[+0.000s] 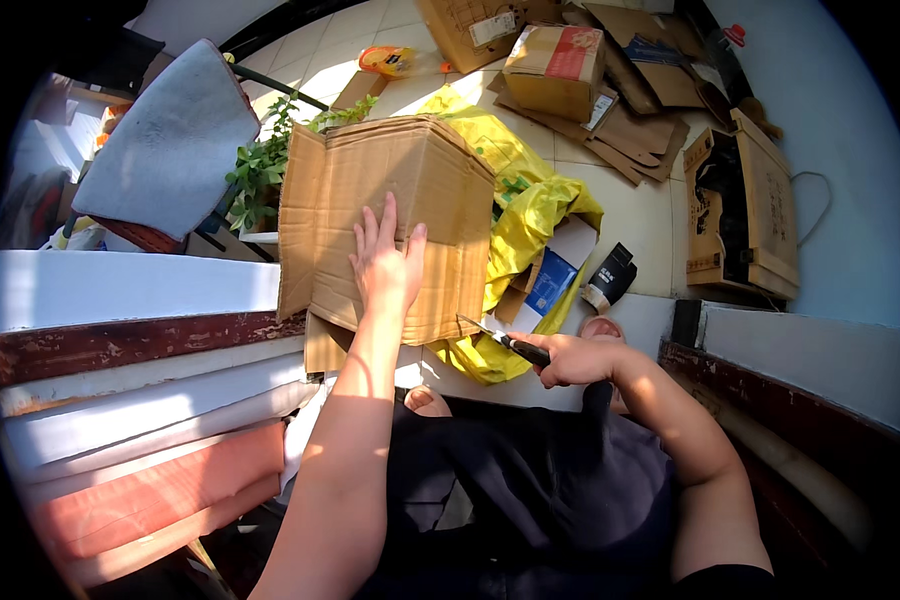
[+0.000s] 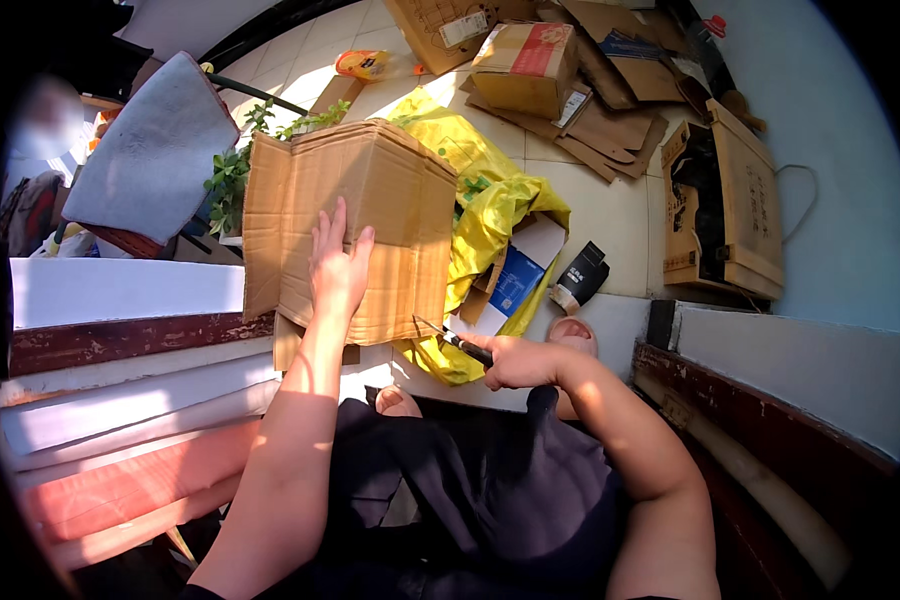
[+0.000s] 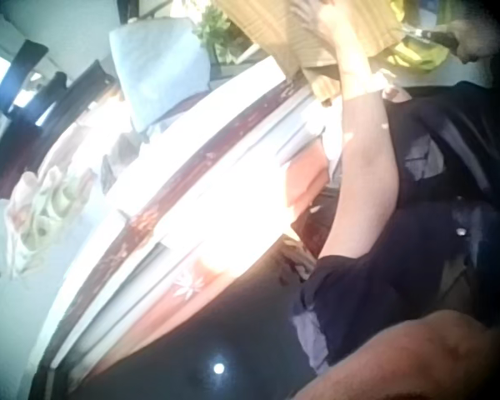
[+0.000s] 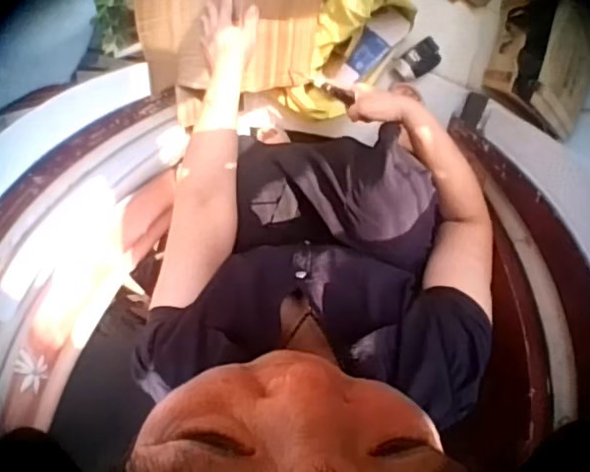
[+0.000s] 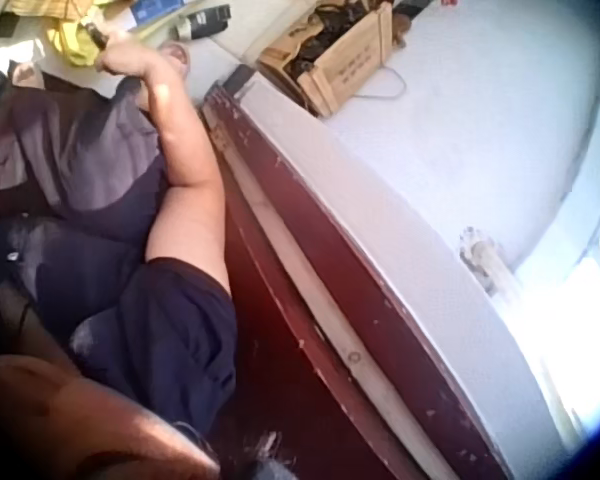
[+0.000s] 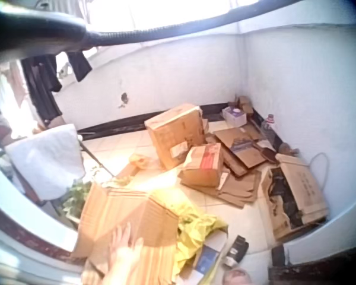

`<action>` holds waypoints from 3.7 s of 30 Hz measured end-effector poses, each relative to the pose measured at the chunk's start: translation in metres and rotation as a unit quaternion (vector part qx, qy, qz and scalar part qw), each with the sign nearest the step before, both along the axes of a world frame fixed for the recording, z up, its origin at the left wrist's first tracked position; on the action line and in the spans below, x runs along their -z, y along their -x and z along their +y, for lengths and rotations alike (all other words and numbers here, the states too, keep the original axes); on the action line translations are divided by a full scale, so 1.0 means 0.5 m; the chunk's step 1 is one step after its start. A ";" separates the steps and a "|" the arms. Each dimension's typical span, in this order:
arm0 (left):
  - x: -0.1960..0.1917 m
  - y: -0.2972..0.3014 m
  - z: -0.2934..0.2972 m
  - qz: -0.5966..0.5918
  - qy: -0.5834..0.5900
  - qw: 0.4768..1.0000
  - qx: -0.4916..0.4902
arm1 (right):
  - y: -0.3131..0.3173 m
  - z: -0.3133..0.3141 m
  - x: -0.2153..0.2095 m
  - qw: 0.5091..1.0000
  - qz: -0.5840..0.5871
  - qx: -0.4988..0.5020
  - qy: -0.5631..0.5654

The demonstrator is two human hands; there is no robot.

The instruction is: The person uses scissors to cut open several cardboard boxes and a yellow plastic bag. They cut along the edges and flaps of the boxes to open them and then flatten the cardboard pieces.

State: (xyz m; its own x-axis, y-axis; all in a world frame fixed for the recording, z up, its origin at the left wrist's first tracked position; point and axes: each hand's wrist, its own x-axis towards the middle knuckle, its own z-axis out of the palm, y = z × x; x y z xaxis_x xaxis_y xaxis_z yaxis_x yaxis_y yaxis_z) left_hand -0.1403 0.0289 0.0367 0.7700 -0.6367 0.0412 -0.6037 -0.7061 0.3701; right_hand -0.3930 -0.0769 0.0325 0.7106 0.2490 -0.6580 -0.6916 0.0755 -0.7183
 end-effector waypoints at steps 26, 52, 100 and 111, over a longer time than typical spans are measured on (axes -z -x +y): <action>-0.081 -0.021 -0.023 0.024 -0.220 0.975 -0.012 | -0.087 -0.112 0.066 0.894 -0.180 0.385 -0.141; -0.043 -0.028 0.001 0.029 -0.208 0.978 -0.014 | -0.106 -0.016 0.070 0.937 -0.049 0.288 -0.192; -0.007 -0.039 -0.005 0.056 -0.224 0.972 -0.035 | -0.418 -0.002 0.156 0.887 0.106 0.304 0.330; -0.031 -0.096 0.017 0.117 -0.206 0.971 0.011 | -0.231 -0.164 0.321 0.946 -0.108 0.300 -0.054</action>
State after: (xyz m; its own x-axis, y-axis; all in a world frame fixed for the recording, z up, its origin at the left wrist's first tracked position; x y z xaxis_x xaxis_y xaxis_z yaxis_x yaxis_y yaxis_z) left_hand -0.0923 0.0373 0.0520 0.7133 -0.5786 -0.3954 -0.5534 -0.8112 0.1887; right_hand -0.2774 -0.1589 -0.1278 0.8605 -0.1844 -0.4749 -0.3388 0.4889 -0.8038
